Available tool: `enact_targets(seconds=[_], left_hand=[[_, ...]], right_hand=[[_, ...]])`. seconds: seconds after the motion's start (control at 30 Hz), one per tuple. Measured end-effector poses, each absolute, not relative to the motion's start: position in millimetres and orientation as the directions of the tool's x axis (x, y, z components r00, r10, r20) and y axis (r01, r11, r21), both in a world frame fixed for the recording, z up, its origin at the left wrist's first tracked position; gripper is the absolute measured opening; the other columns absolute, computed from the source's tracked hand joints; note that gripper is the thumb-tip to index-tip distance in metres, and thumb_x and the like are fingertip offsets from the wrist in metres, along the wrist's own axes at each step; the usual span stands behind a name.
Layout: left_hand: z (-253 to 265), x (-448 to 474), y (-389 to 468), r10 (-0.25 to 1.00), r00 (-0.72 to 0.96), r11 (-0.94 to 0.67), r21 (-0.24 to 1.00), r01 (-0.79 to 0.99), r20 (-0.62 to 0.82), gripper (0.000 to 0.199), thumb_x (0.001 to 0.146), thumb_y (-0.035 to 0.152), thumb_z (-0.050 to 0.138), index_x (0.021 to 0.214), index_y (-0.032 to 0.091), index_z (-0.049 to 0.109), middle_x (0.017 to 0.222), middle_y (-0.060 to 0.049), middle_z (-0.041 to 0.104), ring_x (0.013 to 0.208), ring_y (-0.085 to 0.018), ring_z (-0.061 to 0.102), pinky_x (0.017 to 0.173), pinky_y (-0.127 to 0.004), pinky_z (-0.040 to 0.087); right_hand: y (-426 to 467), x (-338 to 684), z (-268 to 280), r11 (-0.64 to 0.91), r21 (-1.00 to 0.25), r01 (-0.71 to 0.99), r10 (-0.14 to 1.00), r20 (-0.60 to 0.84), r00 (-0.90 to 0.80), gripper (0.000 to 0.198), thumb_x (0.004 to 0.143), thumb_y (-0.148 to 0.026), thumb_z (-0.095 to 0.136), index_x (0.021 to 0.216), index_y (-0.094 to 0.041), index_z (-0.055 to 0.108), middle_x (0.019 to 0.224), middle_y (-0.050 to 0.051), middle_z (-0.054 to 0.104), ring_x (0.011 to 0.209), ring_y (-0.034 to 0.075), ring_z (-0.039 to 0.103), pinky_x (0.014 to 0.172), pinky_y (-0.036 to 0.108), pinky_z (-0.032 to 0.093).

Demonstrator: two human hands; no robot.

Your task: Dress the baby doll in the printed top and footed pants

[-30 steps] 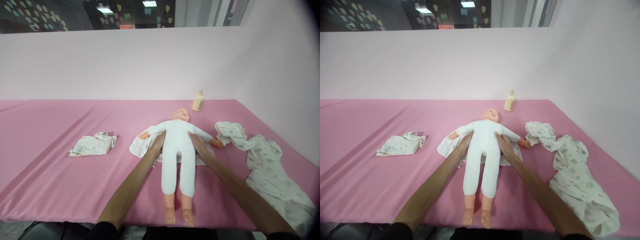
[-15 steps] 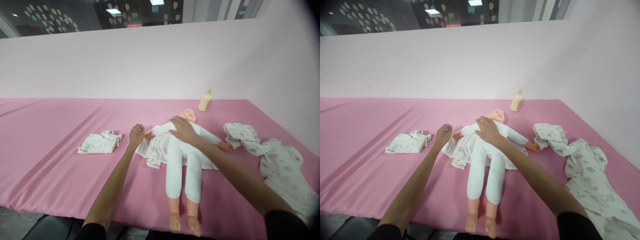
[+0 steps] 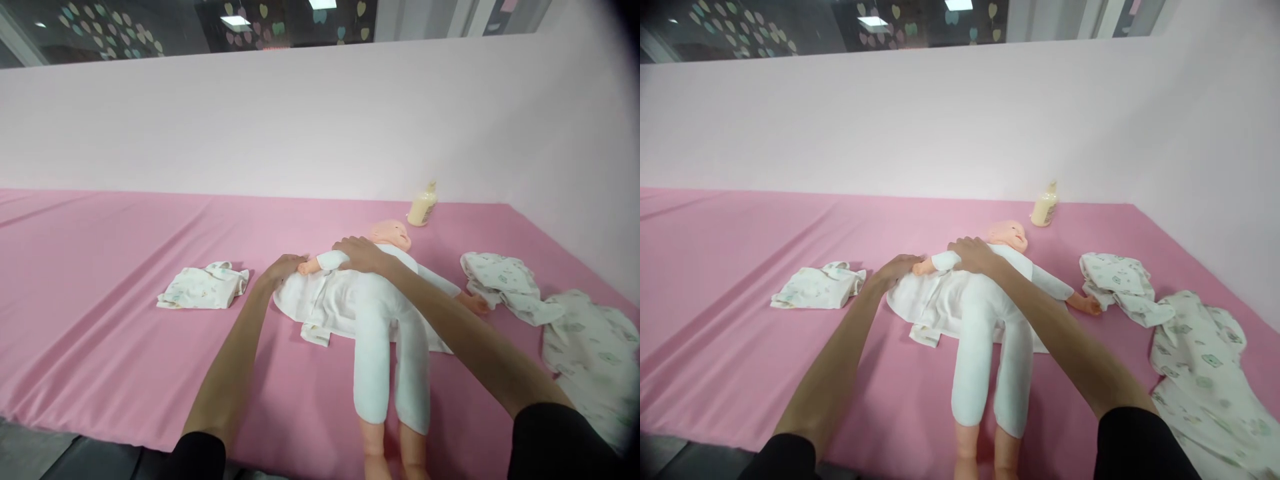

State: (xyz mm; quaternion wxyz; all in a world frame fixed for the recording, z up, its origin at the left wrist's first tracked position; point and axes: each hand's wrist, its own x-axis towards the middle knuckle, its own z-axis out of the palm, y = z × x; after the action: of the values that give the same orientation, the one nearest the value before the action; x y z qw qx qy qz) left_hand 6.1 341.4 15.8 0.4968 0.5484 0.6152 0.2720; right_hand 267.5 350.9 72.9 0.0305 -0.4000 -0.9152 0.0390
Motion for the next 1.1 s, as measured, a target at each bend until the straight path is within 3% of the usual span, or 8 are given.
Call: enact_targets(seconds=[0.13, 0.23, 0.53, 0.77, 0.83, 0.93, 1.0, 1.1], left_hand=[[24.3, 6.6, 336.1, 0.931, 0.157, 0.286, 0.926, 0.248, -0.33, 0.027, 0.063, 0.037, 0.081, 0.076, 0.015, 0.071, 0.073, -0.007, 0.072, 0.066, -0.02, 0.067, 0.059, -0.028, 0.05], [36.5, 7.4, 331.5, 0.947, 0.135, 0.264, 0.946, 0.188, -0.291, 0.029, 0.06, 0.031, 0.082, 0.081, 0.014, 0.072, 0.074, -0.008, 0.073, 0.064, -0.019, 0.066, 0.06, -0.029, 0.051], [84.7, 9.6, 318.5, 0.995, -0.042, 0.089, 0.994, -0.057, -0.091, 0.035, 0.065, 0.03, 0.081, 0.095, 0.013, 0.074, 0.092, -0.008, 0.073, 0.073, -0.014, 0.065, 0.067, -0.026, 0.05], [114.3, 30.6, 301.4, 0.984, -0.163, -0.086, 0.995, -0.055, 0.076, 0.029, 0.072, 0.03, 0.075, 0.099, 0.017, 0.074, 0.071, -0.002, 0.064, 0.055, -0.011, 0.054, 0.053, -0.024, 0.043], [119.4, 34.3, 298.5, 0.971, -0.211, -0.125, 0.99, -0.06, 0.11, 0.029, 0.074, 0.029, 0.073, 0.101, 0.018, 0.073, 0.065, 0.0, 0.059, 0.05, -0.009, 0.049, 0.05, -0.022, 0.039], [123.7, 43.8, 296.7, 0.957, -0.26, -0.154, 0.985, -0.076, 0.13, 0.026, 0.075, 0.025, 0.07, 0.1, 0.017, 0.072, 0.062, 0.001, 0.055, 0.047, -0.007, 0.044, 0.048, -0.021, 0.035], [125.6, 53.9, 297.0, 0.962, -0.232, -0.164, 0.984, -0.074, 0.143, 0.027, 0.076, 0.026, 0.071, 0.101, 0.017, 0.072, 0.059, 0.003, 0.052, 0.046, -0.007, 0.042, 0.048, -0.021, 0.034], [129.1, 70.6, 299.8, 0.971, -0.141, -0.201, 0.979, -0.037, 0.194, 0.029, 0.078, 0.031, 0.071, 0.105, 0.019, 0.071, 0.058, 0.003, 0.049, 0.045, -0.007, 0.038, 0.048, -0.022, 0.032]], right_hand=[[346.5, 274.1, 74.6, 0.673, -0.144, 0.726, 0.739, 0.091, -0.667, 0.054, 0.094, -0.053, 0.051, 0.141, -0.027, 0.049, 0.114, 0.01, 0.06, 0.106, 0.028, 0.054, 0.088, 0.038, 0.037], [345.2, 274.6, 74.1, 0.67, -0.136, 0.73, 0.742, 0.09, -0.664, 0.062, 0.095, -0.063, 0.042, 0.148, -0.03, 0.043, 0.114, 0.011, 0.06, 0.107, 0.029, 0.054, 0.091, 0.04, 0.036], [344.3, 270.0, 73.9, 0.643, -0.177, 0.746, 0.763, 0.06, -0.643, 0.058, 0.095, -0.063, 0.039, 0.142, -0.031, 0.051, 0.116, 0.012, 0.061, 0.109, 0.03, 0.055, 0.094, 0.043, 0.037], [343.9, 270.4, 74.2, 0.637, -0.164, 0.753, 0.767, 0.045, -0.64, 0.059, 0.096, -0.063, 0.039, 0.144, -0.029, 0.049, 0.117, 0.012, 0.061, 0.108, 0.029, 0.056, 0.09, 0.04, 0.04], [340.9, 271.3, 74.3, 0.642, -0.108, 0.759, 0.767, 0.067, -0.639, 0.058, 0.097, -0.061, 0.039, 0.144, -0.028, 0.048, 0.116, 0.012, 0.062, 0.105, 0.029, 0.057, 0.086, 0.038, 0.041], [331.3, 267.6, 73.4, 0.623, 0.072, 0.779, 0.769, 0.129, -0.627, 0.053, 0.099, -0.054, 0.041, 0.138, -0.02, 0.051, 0.112, 0.014, 0.063, 0.098, 0.03, 0.058, 0.079, 0.038, 0.041], [323.1, 261.1, 73.3, 0.611, 0.187, 0.769, 0.745, 0.192, -0.639, 0.047, 0.1, -0.048, 0.043, 0.132, -0.015, 0.053, 0.11, 0.017, 0.062, 0.096, 0.031, 0.058, 0.079, 0.039, 0.04], [313.0, 249.0, 76.0, 0.671, 0.235, 0.704, 0.641, 0.293, -0.709, 0.039, 0.103, -0.039, 0.037, 0.122, -0.011, 0.056, 0.111, 0.018, 0.06, 0.097, 0.029, 0.056, 0.083, 0.04, 0.039]])
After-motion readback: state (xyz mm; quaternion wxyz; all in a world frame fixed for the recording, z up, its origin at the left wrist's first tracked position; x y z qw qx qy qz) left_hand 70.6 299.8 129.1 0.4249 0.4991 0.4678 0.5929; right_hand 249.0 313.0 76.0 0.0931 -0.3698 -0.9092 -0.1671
